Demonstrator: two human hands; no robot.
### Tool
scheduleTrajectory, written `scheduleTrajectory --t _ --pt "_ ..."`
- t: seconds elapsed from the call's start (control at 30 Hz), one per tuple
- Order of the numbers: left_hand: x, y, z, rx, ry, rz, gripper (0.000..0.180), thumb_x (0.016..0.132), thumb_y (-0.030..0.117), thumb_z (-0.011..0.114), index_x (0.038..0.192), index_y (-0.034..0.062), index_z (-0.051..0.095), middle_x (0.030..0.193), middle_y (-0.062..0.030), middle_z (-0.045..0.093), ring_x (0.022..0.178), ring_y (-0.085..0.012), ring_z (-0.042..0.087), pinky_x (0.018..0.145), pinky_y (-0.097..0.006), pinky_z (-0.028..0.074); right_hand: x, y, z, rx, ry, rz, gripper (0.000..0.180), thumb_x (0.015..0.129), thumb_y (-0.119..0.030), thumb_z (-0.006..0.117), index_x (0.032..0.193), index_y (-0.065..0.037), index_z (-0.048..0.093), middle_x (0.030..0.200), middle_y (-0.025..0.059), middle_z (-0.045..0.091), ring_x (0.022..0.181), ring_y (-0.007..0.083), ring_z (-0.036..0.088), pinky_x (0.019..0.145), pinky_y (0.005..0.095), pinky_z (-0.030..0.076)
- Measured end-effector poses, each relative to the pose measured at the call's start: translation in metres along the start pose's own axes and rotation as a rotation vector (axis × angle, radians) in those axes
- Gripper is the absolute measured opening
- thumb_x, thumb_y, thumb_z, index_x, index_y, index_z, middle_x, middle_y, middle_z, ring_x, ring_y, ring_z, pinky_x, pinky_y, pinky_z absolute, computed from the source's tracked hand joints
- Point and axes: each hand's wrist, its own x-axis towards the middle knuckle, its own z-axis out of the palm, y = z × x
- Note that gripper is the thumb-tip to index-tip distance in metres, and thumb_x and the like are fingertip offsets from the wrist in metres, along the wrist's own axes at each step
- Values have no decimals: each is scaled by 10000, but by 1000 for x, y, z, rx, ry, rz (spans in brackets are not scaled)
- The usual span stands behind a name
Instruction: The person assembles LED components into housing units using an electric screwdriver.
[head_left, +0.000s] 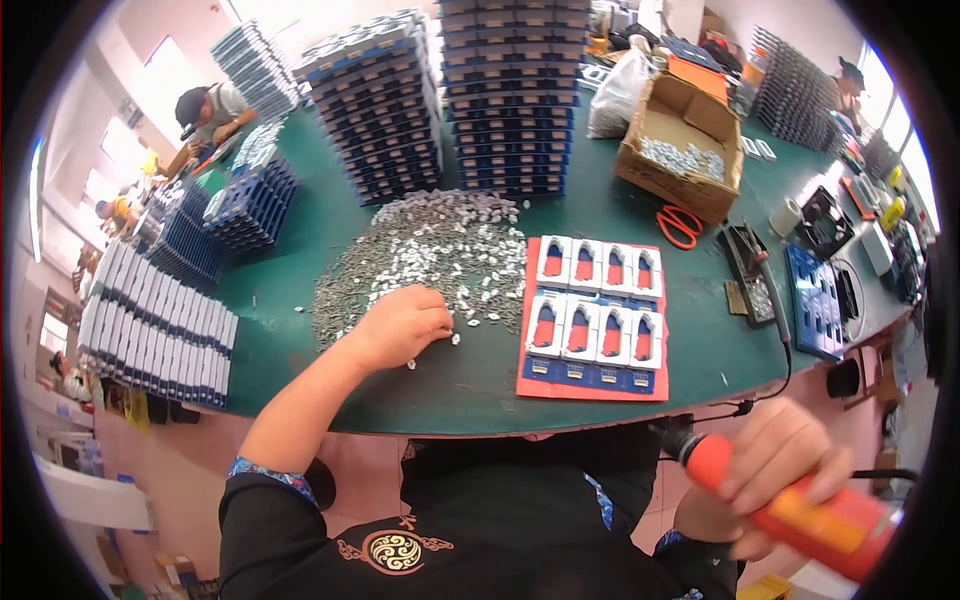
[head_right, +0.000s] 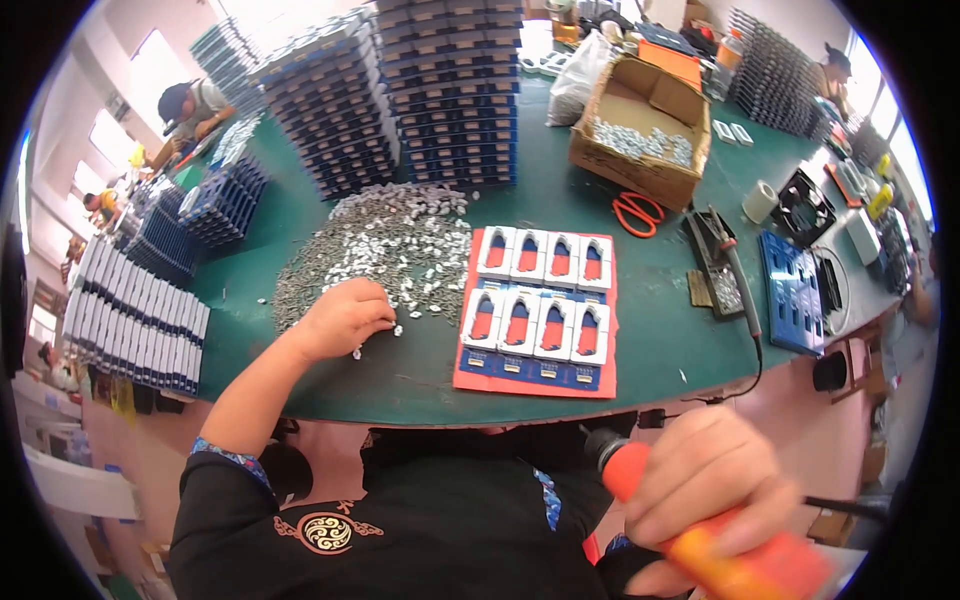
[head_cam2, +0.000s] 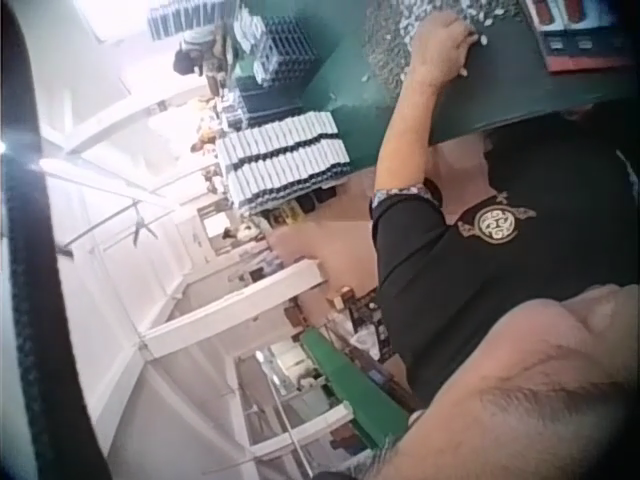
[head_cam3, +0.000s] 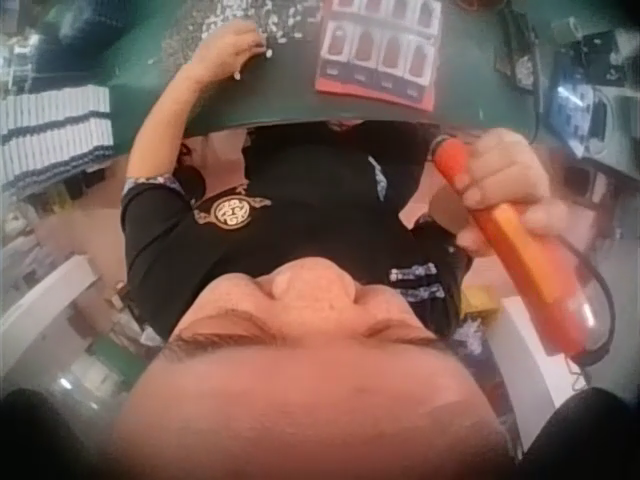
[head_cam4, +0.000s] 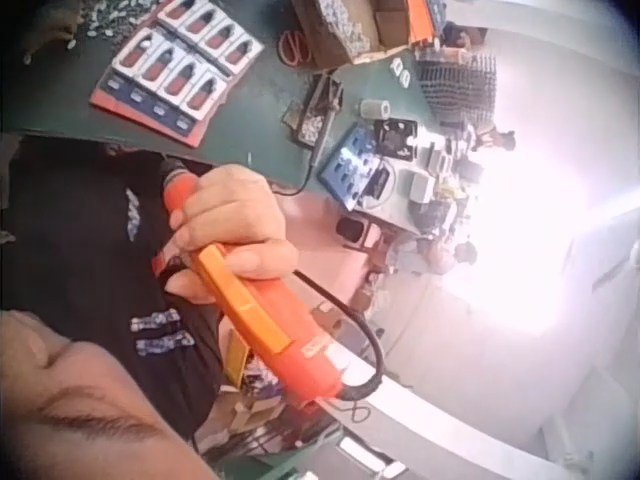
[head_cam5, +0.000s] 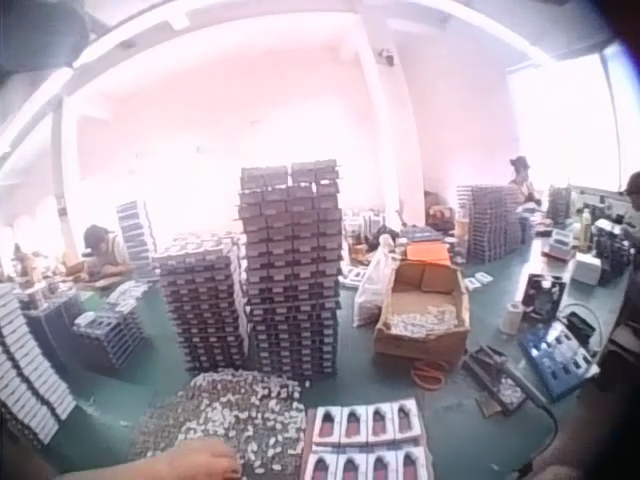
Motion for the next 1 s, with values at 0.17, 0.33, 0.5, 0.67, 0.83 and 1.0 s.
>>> scheduleTrajectory --t 0.17,0.33,0.5,0.67,0.83,1.0 --pt "41 35 0 -112 46 -12 84 812 123 681 833 58 633 817 -90 585 831 -321 580 721 -422 477 -5 9 -10 232 274 -16 823 705 -309 861 1361 -74 423 727 -1 575 613 138 558 623 283 449" --pt "90 81 45 -270 126 93 75 821 127 660 809 57 637 828 -105 577 829 -323 577 730 -430 466 -30 38 2 349 483 260 601 757 -248 804 1229 -72 476 738 31 598 624 162 588 604 282 440" --pt "104 96 72 -237 136 168 85 824 141 667 820 60 640 807 -91 568 807 -311 573 705 -429 462 -31 31 -1 268 513 250 556 751 -270 790 1172 -74 484 742 34 596 629 162 589 600 283 437" --pt "105 98 71 -158 82 185 90 820 140 680 840 59 646 815 -76 569 812 -294 572 702 -422 459 -31 31 -4 237 524 252 562 754 -265 782 1182 -65 478 747 37 594 634 165 586 610 282 434" --pt "103 96 76 -211 121 159 112 797 141 692 862 65 642 846 -80 572 831 -293 572 713 -416 462 -21 38 -3 212 494 262 571 751 -256 786 1191 -60 478 750 40 598 640 170 589 618 288 435" --pt "102 97 76 -253 156 147 137 784 144 702 874 70 630 868 -82 568 854 -298 575 727 -420 458 -4 51 -4 160 370 235 592 742 -251 809 1196 -53 484 761 56 620 656 181 599 618 294 437"
